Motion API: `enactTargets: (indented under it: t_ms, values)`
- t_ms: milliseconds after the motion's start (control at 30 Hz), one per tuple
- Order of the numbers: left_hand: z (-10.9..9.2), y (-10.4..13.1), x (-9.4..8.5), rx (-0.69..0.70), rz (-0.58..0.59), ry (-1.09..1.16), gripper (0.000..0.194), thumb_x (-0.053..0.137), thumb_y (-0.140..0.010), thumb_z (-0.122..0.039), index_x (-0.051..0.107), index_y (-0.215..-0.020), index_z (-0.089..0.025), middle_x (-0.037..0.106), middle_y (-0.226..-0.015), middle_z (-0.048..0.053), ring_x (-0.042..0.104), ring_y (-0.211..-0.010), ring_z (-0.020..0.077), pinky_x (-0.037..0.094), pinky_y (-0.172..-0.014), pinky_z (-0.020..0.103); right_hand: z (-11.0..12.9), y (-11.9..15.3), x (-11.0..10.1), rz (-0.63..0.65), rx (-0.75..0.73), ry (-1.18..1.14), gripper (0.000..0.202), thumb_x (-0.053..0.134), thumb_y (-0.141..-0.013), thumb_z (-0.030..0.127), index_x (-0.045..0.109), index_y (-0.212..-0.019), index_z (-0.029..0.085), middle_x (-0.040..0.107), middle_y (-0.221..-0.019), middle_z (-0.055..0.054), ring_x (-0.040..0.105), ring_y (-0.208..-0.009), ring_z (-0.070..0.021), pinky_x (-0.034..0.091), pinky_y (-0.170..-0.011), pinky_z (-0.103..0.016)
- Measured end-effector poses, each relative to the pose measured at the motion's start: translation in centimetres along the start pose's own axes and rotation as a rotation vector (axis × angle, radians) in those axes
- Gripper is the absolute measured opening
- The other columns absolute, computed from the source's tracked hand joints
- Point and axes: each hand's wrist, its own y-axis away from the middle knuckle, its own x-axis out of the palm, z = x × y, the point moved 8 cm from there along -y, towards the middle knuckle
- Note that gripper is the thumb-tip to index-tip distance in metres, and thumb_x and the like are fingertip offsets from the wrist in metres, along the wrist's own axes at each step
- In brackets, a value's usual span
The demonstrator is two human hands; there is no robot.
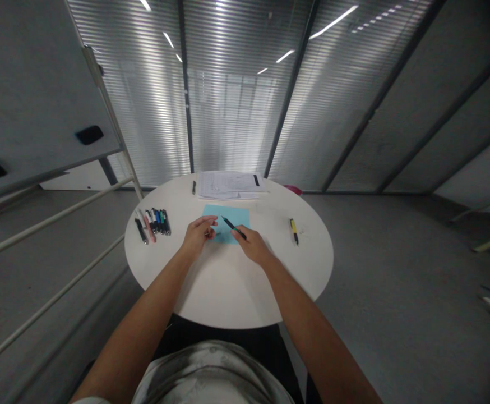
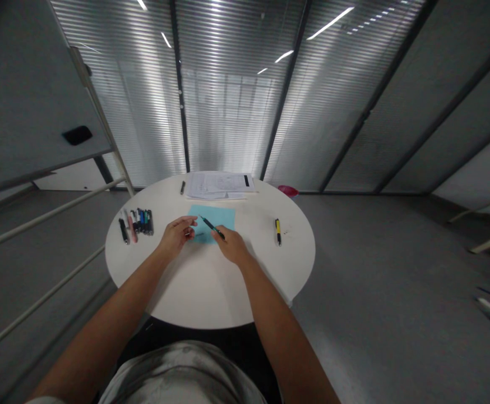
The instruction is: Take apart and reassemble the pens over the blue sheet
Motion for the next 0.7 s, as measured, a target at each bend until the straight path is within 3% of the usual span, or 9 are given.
enactTargets:
  t_ms: [100,233,300,400,533,700]
  values:
    - [-0.4,-0.3,-1.3,0.051,-0.099,-0.054,0.026,0.067,-0.066,-0.034,0.067,-0.083,-0.015,0.058,-0.065,0.001,0.046,-0.046,0.0071,0.033,-0.045,0.022,-0.3,-0.1,-0.4,-0.029,0.013,0.006,0.033,0.038,-0.093,0.046,0.059,-0.09,0.021,0.056,-0.07,0.002,0.049,-0.064,-0.0129,0.036,-0.061,-0.022]
    - [-1.8,-0.1,-2.5,0.269,-0.245,-0.427,0.018,0.057,-0.074,-0.03,0.067,-0.081,-0.018,0.054,-0.055,-0.002,0.047,-0.048,0.0095,0.033,-0.048,0.021,-1.2,-0.3,-1.1,-0.108,0.029,0.025,0.031,0.039,-0.092,0.045,0.058,-0.086,0.021,0.056,-0.072,0.001,0.048,-0.065,-0.0134,0.035,-0.061,-0.023]
    - [-1.9,0.0,-1.9,0.332,-0.209,-0.65,0.021,0.052,-0.078,-0.029,0.068,-0.086,-0.019,0.055,-0.054,-0.002,0.051,-0.052,0.0114,0.036,-0.052,0.022,-1.5,-0.4,-1.2,-0.129,0.034,0.037,0.03,0.04,-0.091,0.044,0.057,-0.083,0.02,0.056,-0.072,0.001,0.047,-0.065,-0.0134,0.035,-0.06,-0.023]
    - [-0.8,0.2,-0.5,0.295,-0.081,-0.961,0.028,0.047,-0.083,-0.031,0.069,-0.095,-0.019,0.06,-0.059,0.001,0.054,-0.055,0.0132,0.039,-0.057,0.024,-1.9,-0.5,-1.1,-0.125,0.054,0.051,0.029,0.042,-0.091,0.044,0.057,-0.081,0.02,0.055,-0.071,0.001,0.047,-0.064,-0.0133,0.033,-0.06,-0.023]
    - [0.8,0.6,0.9,0.203,0.091,-1.344,0.033,0.045,-0.085,-0.031,0.069,-0.107,-0.023,0.071,-0.085,0.006,0.063,-0.075,0.0184,0.043,-0.07,0.027,-1.9,-0.5,-1.1,-0.118,0.044,0.057,0.03,0.042,-0.09,0.044,0.055,-0.078,0.02,0.053,-0.069,0.001,0.046,-0.064,-0.0132,0.033,-0.061,-0.023]
    - [1.6,0.9,1.0,0.104,0.109,-1.568,0.038,0.045,-0.086,-0.033,0.061,-0.121,-0.029,0.068,-0.109,0.008,0.063,-0.096,0.0251,0.045,-0.079,0.033,-1.9,-0.4,-0.9,-0.107,0.044,0.048,0.03,0.042,-0.09,0.045,0.053,-0.076,0.021,0.05,-0.066,0.002,0.044,-0.061,-0.0129,0.032,-0.059,-0.023]
